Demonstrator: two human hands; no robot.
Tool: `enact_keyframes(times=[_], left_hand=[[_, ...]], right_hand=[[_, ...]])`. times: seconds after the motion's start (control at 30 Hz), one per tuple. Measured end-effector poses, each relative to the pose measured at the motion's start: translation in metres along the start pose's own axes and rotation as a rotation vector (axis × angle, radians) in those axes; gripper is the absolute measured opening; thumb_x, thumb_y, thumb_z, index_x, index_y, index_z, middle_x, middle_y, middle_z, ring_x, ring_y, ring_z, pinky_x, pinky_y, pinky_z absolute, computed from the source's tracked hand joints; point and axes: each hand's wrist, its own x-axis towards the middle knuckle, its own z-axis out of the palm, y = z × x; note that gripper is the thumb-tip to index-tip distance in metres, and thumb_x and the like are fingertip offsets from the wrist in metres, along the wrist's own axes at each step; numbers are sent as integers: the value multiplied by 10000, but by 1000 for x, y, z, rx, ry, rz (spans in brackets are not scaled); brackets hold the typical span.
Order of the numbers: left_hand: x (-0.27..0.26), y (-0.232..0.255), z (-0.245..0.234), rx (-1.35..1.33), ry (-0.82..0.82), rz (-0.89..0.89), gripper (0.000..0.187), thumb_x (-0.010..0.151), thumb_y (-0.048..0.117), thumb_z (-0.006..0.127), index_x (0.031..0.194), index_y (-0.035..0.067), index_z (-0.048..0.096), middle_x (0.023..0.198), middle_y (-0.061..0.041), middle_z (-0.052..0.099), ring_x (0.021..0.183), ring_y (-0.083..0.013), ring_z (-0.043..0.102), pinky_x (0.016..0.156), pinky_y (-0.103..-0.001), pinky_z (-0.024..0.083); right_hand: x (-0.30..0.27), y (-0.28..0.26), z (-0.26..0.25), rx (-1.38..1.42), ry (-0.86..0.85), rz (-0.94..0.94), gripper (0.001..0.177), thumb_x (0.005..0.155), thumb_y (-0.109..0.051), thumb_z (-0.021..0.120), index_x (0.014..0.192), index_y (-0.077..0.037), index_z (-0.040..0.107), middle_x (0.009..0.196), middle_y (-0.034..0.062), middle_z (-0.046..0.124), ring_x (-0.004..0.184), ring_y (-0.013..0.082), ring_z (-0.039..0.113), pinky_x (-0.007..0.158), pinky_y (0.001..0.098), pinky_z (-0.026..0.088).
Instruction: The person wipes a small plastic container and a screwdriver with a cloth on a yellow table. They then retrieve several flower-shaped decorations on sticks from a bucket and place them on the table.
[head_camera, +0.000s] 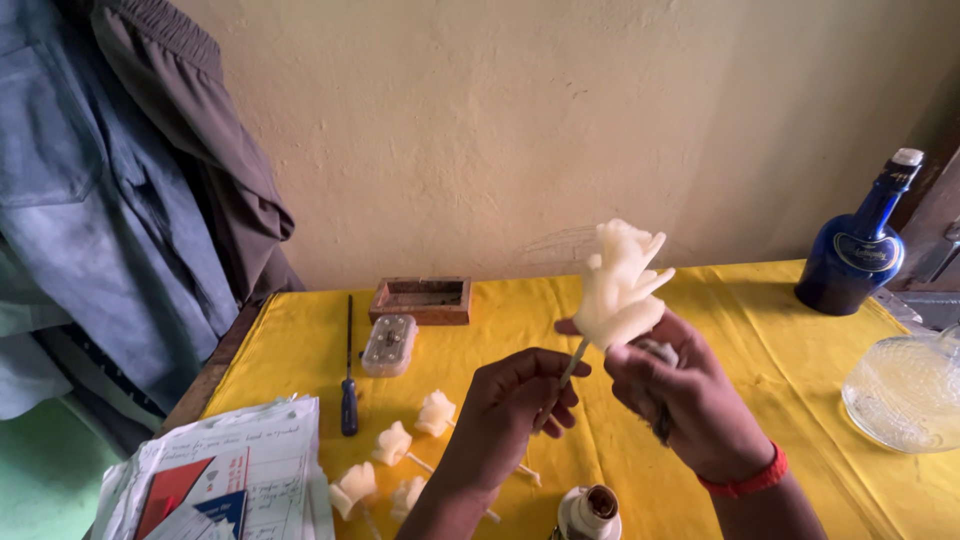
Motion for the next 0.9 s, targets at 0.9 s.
enact_keyframes(times=[0.9], left_hand=[[9,-22,-11,305,-43,250,211,1060,117,489,1143,5,647,1071,-41,704,1063,-103,602,1007,-306,476]], right_hand=[[-5,14,10,-429,55,-315,485,794,-56,842,1230,7,639,1077,67,763,987,110,719,864,288,591]])
